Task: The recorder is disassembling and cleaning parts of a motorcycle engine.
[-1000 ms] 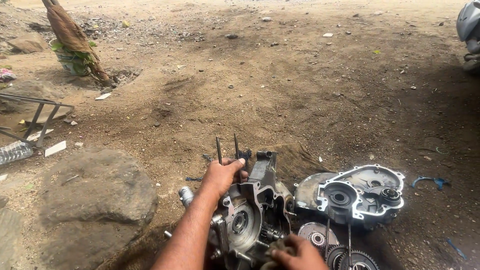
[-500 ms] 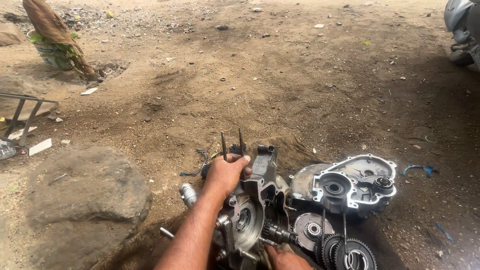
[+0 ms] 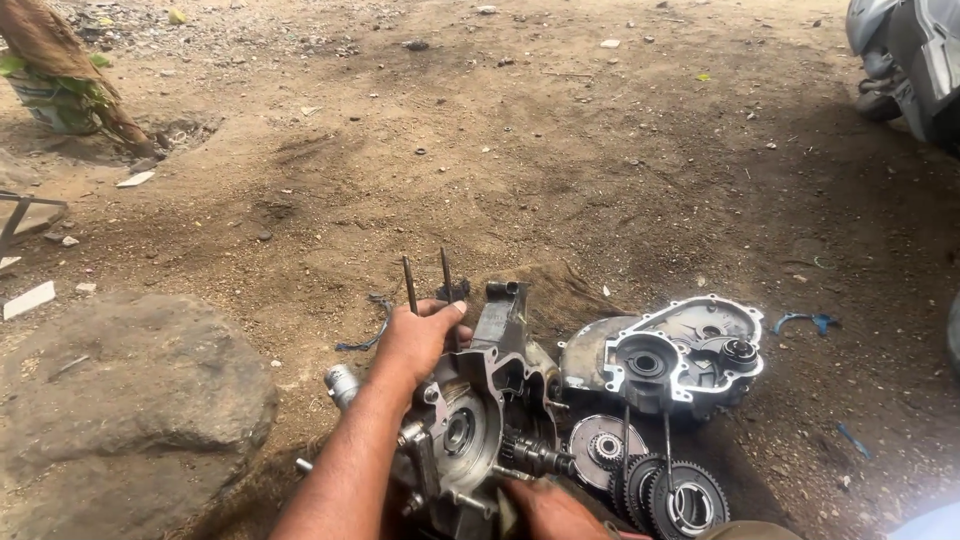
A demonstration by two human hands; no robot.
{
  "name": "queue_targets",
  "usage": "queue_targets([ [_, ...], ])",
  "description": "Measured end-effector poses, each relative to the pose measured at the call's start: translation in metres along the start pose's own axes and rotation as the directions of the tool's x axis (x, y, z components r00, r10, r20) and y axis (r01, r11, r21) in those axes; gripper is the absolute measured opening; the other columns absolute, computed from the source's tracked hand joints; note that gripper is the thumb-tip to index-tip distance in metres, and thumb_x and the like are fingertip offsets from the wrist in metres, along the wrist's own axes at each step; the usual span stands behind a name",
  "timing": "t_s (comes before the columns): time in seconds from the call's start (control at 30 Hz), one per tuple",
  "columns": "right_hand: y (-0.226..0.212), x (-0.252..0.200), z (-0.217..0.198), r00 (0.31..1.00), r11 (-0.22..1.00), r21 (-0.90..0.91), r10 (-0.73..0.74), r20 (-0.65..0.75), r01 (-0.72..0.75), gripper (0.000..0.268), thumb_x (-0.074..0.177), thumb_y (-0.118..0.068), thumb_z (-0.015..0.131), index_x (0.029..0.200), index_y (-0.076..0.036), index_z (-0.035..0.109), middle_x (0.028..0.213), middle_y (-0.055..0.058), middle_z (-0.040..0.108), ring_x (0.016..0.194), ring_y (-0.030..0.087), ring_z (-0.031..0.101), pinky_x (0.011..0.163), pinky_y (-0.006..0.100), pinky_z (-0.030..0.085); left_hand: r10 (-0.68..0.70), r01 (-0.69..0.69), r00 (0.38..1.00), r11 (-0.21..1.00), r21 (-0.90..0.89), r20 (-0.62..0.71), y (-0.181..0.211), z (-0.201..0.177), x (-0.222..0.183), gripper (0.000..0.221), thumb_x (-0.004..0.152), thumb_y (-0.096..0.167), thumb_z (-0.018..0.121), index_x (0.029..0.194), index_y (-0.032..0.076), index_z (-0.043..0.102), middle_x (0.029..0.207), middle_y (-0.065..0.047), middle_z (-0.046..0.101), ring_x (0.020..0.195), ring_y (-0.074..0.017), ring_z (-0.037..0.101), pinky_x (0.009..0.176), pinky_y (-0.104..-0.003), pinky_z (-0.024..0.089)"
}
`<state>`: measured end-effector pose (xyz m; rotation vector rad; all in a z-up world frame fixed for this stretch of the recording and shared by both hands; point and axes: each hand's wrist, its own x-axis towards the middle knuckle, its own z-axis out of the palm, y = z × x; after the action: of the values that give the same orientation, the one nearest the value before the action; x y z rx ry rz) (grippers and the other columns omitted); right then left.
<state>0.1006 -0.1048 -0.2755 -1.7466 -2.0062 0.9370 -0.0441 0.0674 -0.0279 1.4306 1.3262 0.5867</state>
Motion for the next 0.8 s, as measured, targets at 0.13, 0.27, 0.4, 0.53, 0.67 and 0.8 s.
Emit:
queue_targets([
  [0.13, -0.01, -0.003, -0.006, 0.983, 0.97, -0.225, 0.127, 0.133, -0.095, 0.064, 0.096, -0.015, 0.05, 0.158, -0.012, 0.036, 0.134, 0.026, 0.06, 0.125, 0.039, 0.06, 0.11, 0.05, 0.045, -0.011, 0.012, 1.0, 0.999, 0.051, -0.014, 0.006, 0.001, -0.01, 0.029, 0.094, 0.035, 0.067, 0.105, 0.01, 0.077, 0.087, -0.001, 0.08, 0.08, -0.012, 0.072, 0.077, -0.031, 0.057],
  [0.27, -0.036, -0.008, -0.014, 0.965, 0.888, -0.44, 0.216, 0.149, -0.131, 0.057, 0.101, -0.016, 0.045, 0.157, -0.009, 0.034, 0.123, 0.023, 0.066, 0.12, 0.038, 0.063, 0.114, 0.059, 0.037, 0.052, -0.052, 0.999, 0.999, 0.01, 0.012, 0.003, 0.005, -0.009, 0.03, 0.095, 0.034, 0.068, 0.104, 0.006, 0.077, 0.087, -0.002, 0.079, 0.081, -0.0133, 0.071, 0.079, -0.033, 0.057],
  [0.4, -0.013, 0.0, 0.003, 0.926, 0.829, -0.51, 0.348, 0.144, -0.232, 0.052, 0.105, -0.016, 0.042, 0.156, -0.01, 0.037, 0.121, 0.022, 0.065, 0.117, 0.037, 0.065, 0.111, 0.064, 0.039, -0.014, 0.014, 1.0, 0.999, 0.042, -0.01, 0.009, 0.003, -0.017, 0.028, 0.097, 0.035, 0.064, 0.107, 0.011, 0.075, 0.09, -0.001, 0.078, 0.085, -0.0114, 0.071, 0.086, -0.034, 0.056],
  [0.53, -0.044, -0.018, -0.028, 0.904, 0.829, -0.418, 0.425, 0.04, -0.371, 0.044, 0.104, -0.022, 0.046, 0.147, -0.011, 0.05, 0.123, 0.023, 0.064, 0.114, 0.037, 0.068, 0.098, 0.055, 0.056, -0.038, 0.039, 0.999, 0.997, 0.062, -0.012, 0.006, -0.005, -0.009, 0.027, 0.097, 0.034, 0.065, 0.11, 0.013, 0.074, 0.091, 0.0, 0.079, 0.088, -0.0115, 0.073, 0.09, -0.034, 0.054],
  [0.67, -0.023, -0.01, 0.002, 0.963, 0.935, -0.244, 0.229, -0.143, -0.259, 0.059, 0.086, -0.023, 0.066, 0.142, -0.01, 0.054, 0.125, 0.019, 0.066, 0.113, 0.036, 0.067, 0.093, 0.056, 0.051, -0.025, 0.028, 0.999, 0.988, -0.153, 0.02, -0.015, -0.02, 0.029, 0.027, 0.096, 0.028, 0.066, 0.112, 0.007, 0.072, 0.089, -0.007, 0.078, 0.084, -0.0165, 0.075, 0.085, -0.033, 0.061],
  [0.8, -0.021, -0.006, 0.005, 0.97, 0.996, -0.085, 0.004, -0.245, -0.025, 0.071, 0.072, -0.011, 0.075, 0.139, -0.002, 0.054, 0.129, 0.023, 0.065, 0.111, 0.041, 0.067, 0.09, 0.057, 0.051, -0.05, 0.051, 0.999, 0.987, -0.15, 0.014, -0.014, -0.026, 0.034, 0.028, 0.097, 0.027, 0.066, 0.112, 0.004, 0.071, 0.088, -0.009, 0.077, 0.082, -0.0171, 0.074, 0.082, -0.033, 0.06],
])
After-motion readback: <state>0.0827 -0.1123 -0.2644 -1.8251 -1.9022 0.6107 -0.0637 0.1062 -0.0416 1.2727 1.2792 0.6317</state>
